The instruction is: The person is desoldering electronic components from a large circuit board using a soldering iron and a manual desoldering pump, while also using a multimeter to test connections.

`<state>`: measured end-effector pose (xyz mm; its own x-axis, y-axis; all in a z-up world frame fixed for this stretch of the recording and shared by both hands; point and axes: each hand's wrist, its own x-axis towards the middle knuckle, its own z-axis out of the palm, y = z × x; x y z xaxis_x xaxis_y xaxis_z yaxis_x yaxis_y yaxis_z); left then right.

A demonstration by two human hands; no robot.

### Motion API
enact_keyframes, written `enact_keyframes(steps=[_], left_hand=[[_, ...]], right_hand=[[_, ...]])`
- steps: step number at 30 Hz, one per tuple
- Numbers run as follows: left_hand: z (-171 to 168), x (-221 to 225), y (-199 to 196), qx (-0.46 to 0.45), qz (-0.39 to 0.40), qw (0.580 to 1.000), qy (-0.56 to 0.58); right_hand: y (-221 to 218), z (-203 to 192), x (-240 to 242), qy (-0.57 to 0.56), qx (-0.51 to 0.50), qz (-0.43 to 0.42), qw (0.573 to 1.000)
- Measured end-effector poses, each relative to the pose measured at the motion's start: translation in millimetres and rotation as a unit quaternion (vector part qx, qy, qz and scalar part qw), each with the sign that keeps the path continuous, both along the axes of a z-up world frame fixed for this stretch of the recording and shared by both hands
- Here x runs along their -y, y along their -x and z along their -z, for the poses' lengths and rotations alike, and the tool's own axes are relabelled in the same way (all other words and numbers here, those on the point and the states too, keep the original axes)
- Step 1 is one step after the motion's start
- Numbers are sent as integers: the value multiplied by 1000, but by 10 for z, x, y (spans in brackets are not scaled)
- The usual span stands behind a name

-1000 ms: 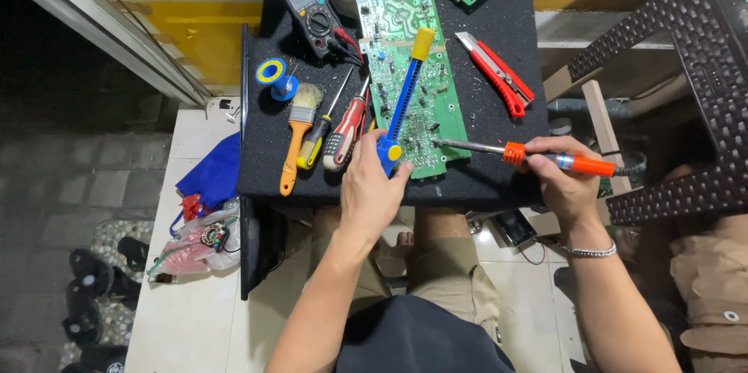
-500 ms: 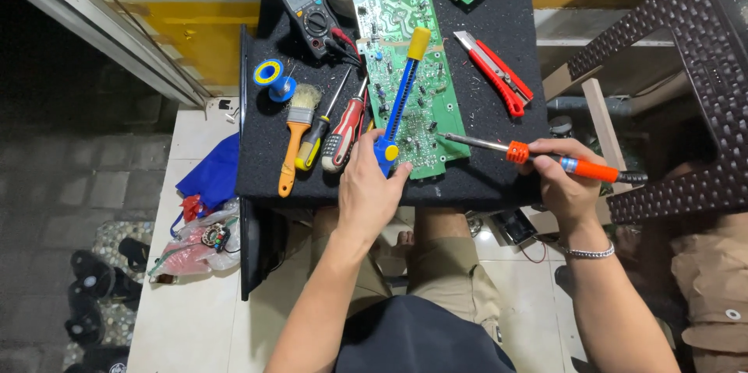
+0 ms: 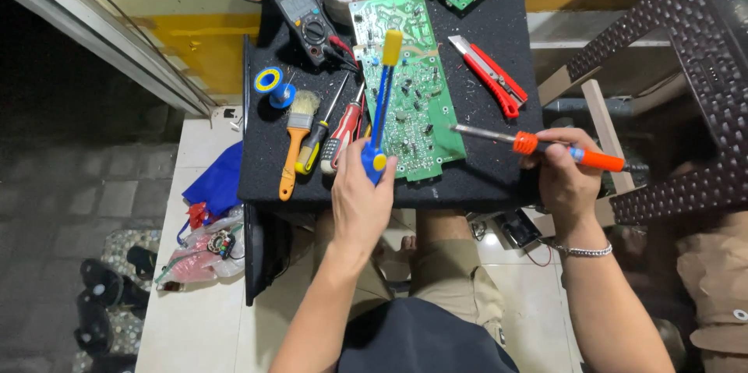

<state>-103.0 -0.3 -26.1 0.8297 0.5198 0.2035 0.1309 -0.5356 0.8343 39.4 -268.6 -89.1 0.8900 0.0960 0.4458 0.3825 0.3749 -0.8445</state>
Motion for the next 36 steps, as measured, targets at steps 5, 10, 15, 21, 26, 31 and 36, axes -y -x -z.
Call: enact_keyframes(steps=[5,10,15,21,26,31,36], left_hand=[[-208,234,368,38,110,988,-100],[199,264,511,-149,311,914,-214],[110,421,450,-95,296,900,-307],[-47,726,360,-99,291,888,-341],[60,577,233,-158,325,907,-216],[-611,181,122,-236,334,909,-83],[-661,-92,-556,-57,184,972,-133]], right_hand=[[290,-573,-104,-80,-135,-26,987],[597,-865,-330,7,-148,-128,981],[906,-731,-561,27,-101,-118,988],[1038,-685,-755,-3,-82,-141,987],[715,-656,-638,25,27,-78,996],[269,-399,-406,-29,28,27,999],[263,-80,-340,-61,-20,116,991]])
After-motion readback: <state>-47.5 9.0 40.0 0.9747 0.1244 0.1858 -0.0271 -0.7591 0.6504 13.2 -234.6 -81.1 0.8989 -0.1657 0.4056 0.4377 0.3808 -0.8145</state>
